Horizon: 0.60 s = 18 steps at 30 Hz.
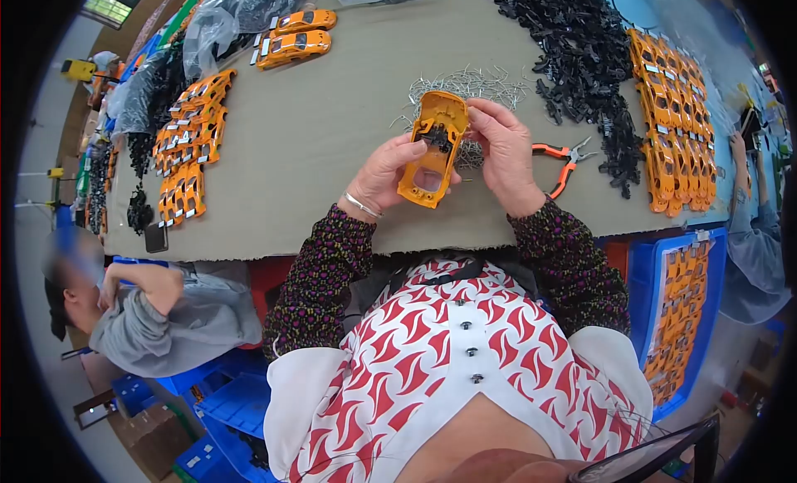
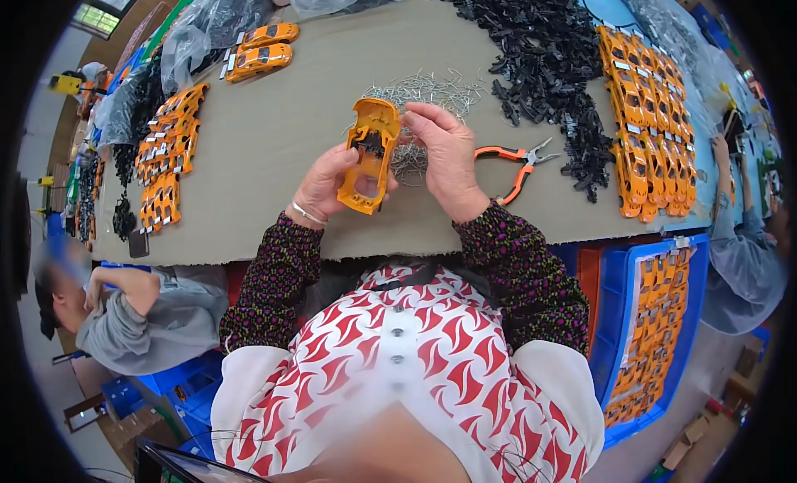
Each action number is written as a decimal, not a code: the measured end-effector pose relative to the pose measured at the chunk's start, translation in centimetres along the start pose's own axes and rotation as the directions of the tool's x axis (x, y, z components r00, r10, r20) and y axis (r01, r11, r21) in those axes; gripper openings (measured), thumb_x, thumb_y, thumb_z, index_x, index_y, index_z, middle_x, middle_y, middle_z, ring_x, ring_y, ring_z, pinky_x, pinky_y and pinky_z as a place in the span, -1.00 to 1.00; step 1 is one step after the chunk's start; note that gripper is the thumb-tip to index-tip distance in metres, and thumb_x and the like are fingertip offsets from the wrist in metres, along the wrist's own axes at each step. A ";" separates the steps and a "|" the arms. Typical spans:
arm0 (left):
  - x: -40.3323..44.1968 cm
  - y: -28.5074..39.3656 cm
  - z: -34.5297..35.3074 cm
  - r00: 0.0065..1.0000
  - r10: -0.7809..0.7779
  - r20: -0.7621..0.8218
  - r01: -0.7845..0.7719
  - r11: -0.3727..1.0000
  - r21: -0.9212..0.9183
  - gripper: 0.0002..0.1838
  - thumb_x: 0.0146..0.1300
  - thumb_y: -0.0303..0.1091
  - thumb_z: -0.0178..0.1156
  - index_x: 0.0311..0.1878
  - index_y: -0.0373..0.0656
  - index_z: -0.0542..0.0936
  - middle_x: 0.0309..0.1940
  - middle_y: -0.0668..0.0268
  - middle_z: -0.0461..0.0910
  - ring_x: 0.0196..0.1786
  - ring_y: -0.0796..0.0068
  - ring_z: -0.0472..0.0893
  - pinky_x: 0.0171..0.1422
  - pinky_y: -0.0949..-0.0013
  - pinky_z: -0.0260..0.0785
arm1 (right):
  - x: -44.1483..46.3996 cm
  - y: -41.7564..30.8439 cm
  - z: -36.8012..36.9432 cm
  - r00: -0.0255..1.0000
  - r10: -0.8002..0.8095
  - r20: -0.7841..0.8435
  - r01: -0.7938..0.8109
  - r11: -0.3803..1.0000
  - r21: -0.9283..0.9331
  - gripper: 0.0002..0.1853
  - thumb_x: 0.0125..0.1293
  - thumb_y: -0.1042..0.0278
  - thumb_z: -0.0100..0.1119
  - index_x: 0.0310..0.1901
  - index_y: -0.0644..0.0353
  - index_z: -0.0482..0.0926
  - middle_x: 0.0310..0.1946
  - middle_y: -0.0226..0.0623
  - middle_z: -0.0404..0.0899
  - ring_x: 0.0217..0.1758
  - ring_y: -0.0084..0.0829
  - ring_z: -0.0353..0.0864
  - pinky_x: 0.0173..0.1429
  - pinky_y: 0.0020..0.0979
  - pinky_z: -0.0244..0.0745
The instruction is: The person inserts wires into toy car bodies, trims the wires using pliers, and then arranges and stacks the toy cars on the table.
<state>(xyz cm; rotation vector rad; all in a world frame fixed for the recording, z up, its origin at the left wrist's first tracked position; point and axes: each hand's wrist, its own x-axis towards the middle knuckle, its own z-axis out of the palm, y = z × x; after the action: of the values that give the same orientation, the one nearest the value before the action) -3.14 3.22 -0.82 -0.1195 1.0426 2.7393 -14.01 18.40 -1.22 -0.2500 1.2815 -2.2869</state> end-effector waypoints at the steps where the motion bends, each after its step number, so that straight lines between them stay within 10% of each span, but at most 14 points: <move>1: 0.0 0.0 0.0 1.000 -0.002 0.009 0.002 1.000 -0.006 -0.48 0.31 -0.19 0.13 0.21 -0.31 0.33 -0.04 0.07 0.52 -0.10 0.02 0.64 -0.07 0.09 0.58 | -0.1 0.1 0.2 1.000 0.002 0.000 -0.002 1.000 0.003 -0.80 0.28 0.49 0.19 -0.07 0.28 0.61 -0.22 -0.37 0.64 -0.21 -0.60 0.56 -0.16 -0.57 0.47; 5: 0.4 0.1 0.2 0.998 0.042 0.036 -0.038 0.993 -0.113 -0.47 0.30 -0.19 0.14 0.22 -0.32 0.33 0.00 0.07 0.52 -0.10 0.05 0.65 -0.07 0.12 0.57 | -0.3 0.1 1.0 0.998 -0.066 -0.010 0.066 0.997 0.041 -0.83 0.29 0.50 0.17 -0.11 0.30 0.63 -0.22 -0.37 0.64 -0.20 -0.57 0.57 -0.12 -0.55 0.48; 9: 0.4 1.6 0.1 0.996 0.079 0.038 -0.073 0.987 -0.140 -0.46 0.29 -0.17 0.16 0.22 -0.31 0.34 0.03 0.07 0.52 -0.09 0.09 0.65 -0.07 0.16 0.57 | -0.3 -1.1 0.1 0.968 -0.222 0.117 0.249 0.905 -0.346 -0.86 0.27 0.53 0.14 -0.18 0.32 0.65 -0.26 -0.30 0.65 -0.22 -0.52 0.59 -0.14 -0.52 0.47; 13: -0.3 2.4 -0.2 0.994 0.010 -0.109 0.009 0.985 0.170 -0.46 0.30 -0.15 0.14 0.21 -0.32 0.37 -0.01 0.10 0.57 -0.13 0.19 0.67 -0.14 0.27 0.56 | -0.1 -3.4 0.4 0.854 -0.196 0.482 0.520 0.354 -0.777 -0.85 0.23 0.49 0.09 -0.22 0.34 0.61 -0.38 -0.20 0.62 -0.31 -0.44 0.60 -0.21 -0.46 0.44; 18: -0.5 2.5 0.4 0.993 0.012 -0.115 0.024 0.950 0.310 -0.62 0.25 -0.24 0.22 0.02 -0.32 0.54 -0.20 0.18 0.64 -0.25 0.32 0.69 -0.24 0.37 0.57 | 0.9 -2.5 -0.5 0.888 -0.103 0.449 0.447 0.422 -0.788 -0.86 0.19 0.51 0.08 -0.24 0.34 0.55 -0.54 -0.22 0.50 -0.52 -0.40 0.43 -0.36 -0.42 0.36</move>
<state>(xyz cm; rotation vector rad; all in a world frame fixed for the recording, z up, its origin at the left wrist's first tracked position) -3.20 1.59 1.14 -0.2331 1.4879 2.5471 -15.82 19.36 0.50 -1.2548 2.2493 -1.4189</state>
